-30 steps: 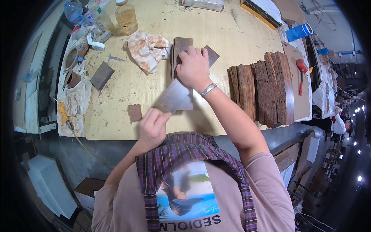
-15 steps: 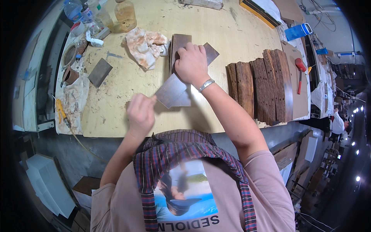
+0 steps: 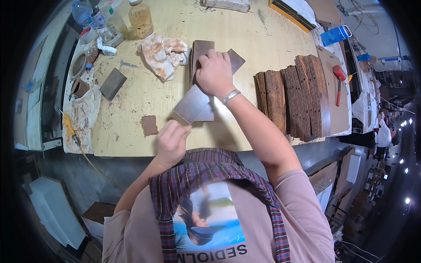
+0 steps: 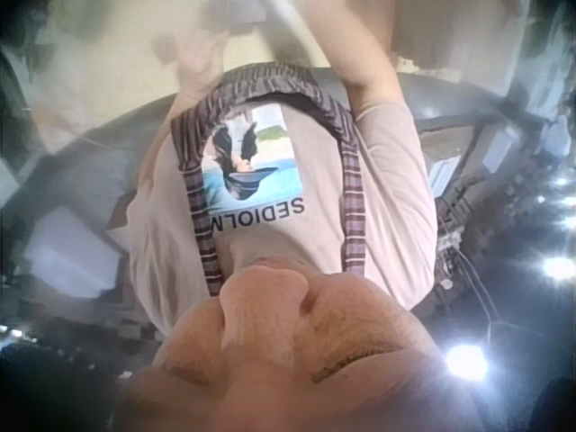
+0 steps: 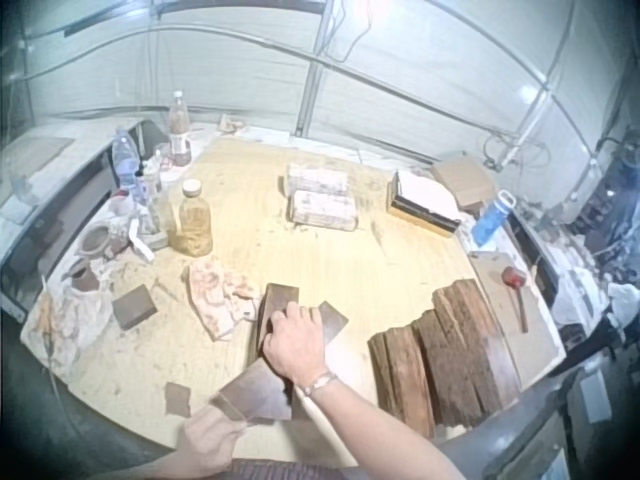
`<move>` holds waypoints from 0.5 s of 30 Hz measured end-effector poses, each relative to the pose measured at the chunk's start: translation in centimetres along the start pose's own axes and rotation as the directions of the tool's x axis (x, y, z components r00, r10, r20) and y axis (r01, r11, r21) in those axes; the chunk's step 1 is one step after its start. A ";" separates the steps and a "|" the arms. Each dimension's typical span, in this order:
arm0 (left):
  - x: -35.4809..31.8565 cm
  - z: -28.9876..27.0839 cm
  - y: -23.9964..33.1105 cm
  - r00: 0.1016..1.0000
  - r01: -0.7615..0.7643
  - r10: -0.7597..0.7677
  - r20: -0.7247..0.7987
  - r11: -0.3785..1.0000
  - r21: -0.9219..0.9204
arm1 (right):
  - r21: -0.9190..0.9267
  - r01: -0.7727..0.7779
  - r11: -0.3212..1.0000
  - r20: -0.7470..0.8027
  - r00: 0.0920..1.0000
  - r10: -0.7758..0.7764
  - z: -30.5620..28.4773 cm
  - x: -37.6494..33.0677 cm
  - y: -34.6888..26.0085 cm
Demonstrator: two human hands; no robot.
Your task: The person pours liquid from a bottle onto a cloth and wipes wood blocks, then continues applying the liquid to other wood pieces using a yellow sponge before stacking them on the workbench.
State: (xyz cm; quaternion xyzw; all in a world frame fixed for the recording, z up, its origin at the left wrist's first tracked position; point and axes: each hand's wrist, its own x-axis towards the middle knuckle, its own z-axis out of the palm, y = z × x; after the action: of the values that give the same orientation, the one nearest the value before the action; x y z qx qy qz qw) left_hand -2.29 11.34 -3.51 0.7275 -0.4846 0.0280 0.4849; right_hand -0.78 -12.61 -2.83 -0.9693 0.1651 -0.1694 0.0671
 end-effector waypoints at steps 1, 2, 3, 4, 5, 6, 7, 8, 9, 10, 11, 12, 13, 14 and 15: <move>0.4 -0.3 -0.3 1.000 0.024 -0.024 -0.015 1.000 0.011 | 0.001 -0.014 1.000 0.006 1.000 0.014 0.0 0.2 0.0; 0.7 -0.4 -0.5 0.998 0.056 -0.056 -0.029 0.998 0.017 | 0.000 -0.028 1.000 0.020 0.999 0.028 -0.2 0.3 -0.1; 1.2 -0.7 -1.4 0.996 0.056 -0.048 -0.069 0.992 0.111 | -0.001 -0.042 0.999 0.034 0.999 0.042 -0.3 0.2 -0.1; 0.9 -0.6 -1.1 0.999 0.038 -0.035 -0.035 0.995 0.090 | 0.001 -0.048 0.999 0.037 0.998 0.048 -0.2 -0.3 0.0; 1.0 -0.7 -0.9 1.000 0.011 -0.010 -0.013 0.997 0.077 | 0.005 -0.044 0.999 0.025 0.999 0.044 -0.1 -0.1 -0.1; 1.0 -0.7 -0.6 1.000 -0.016 0.015 0.009 0.998 0.065 | 0.009 -0.040 0.999 0.013 0.999 0.040 -0.1 0.1 -0.1; 0.0 -0.1 -0.3 0.997 -0.070 0.067 0.042 0.996 0.059 | 0.006 -0.029 1.000 0.002 1.000 0.029 -0.1 0.3 -0.1; 0.0 -0.1 -0.1 1.000 -0.029 0.028 0.013 0.999 0.042 | 0.006 -0.025 1.000 -0.003 1.000 0.025 0.0 0.0 -0.1; 0.1 -0.2 0.1 1.000 0.012 -0.012 -0.015 1.000 0.025 | 0.007 -0.021 1.000 -0.008 1.000 0.021 0.1 -0.1 -0.1; 0.2 -0.5 0.2 0.998 0.053 -0.052 -0.043 0.999 0.006 | 0.011 -0.023 1.000 -0.004 1.000 0.023 0.2 0.1 -0.2; 0.6 -1.2 -0.6 0.992 0.108 -0.103 -0.075 0.992 0.071 | 0.012 -0.032 0.999 0.009 0.999 0.032 0.1 0.0 -0.2; 1.2 -1.9 -1.6 0.978 0.182 -0.176 -0.112 0.982 0.053 | 0.008 -0.029 1.000 0.010 1.000 0.029 -0.1 0.4 -0.2; 1.8 -2.5 -2.5 0.958 0.254 -0.247 -0.146 0.967 0.032 | 0.006 -0.028 1.000 0.010 1.000 0.028 -0.1 0.1 0.0; 2.6 -3.5 -3.4 0.932 0.318 -0.309 -0.191 0.948 0.017 | 0.010 -0.016 1.000 -0.002 1.000 0.016 -0.1 0.0 0.0; 2.9 -4.5 -4.7 0.944 0.297 -0.279 -0.174 0.951 0.088 | 0.019 -0.006 1.000 -0.014 1.000 0.006 -0.1 -0.1 -0.1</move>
State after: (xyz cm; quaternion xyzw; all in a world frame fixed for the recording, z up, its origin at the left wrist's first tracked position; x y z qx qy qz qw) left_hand 4.62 12.95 -2.82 0.8122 -0.3301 0.0423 0.4791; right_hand -0.89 -12.52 -2.78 -0.9669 0.1670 -0.1777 0.0754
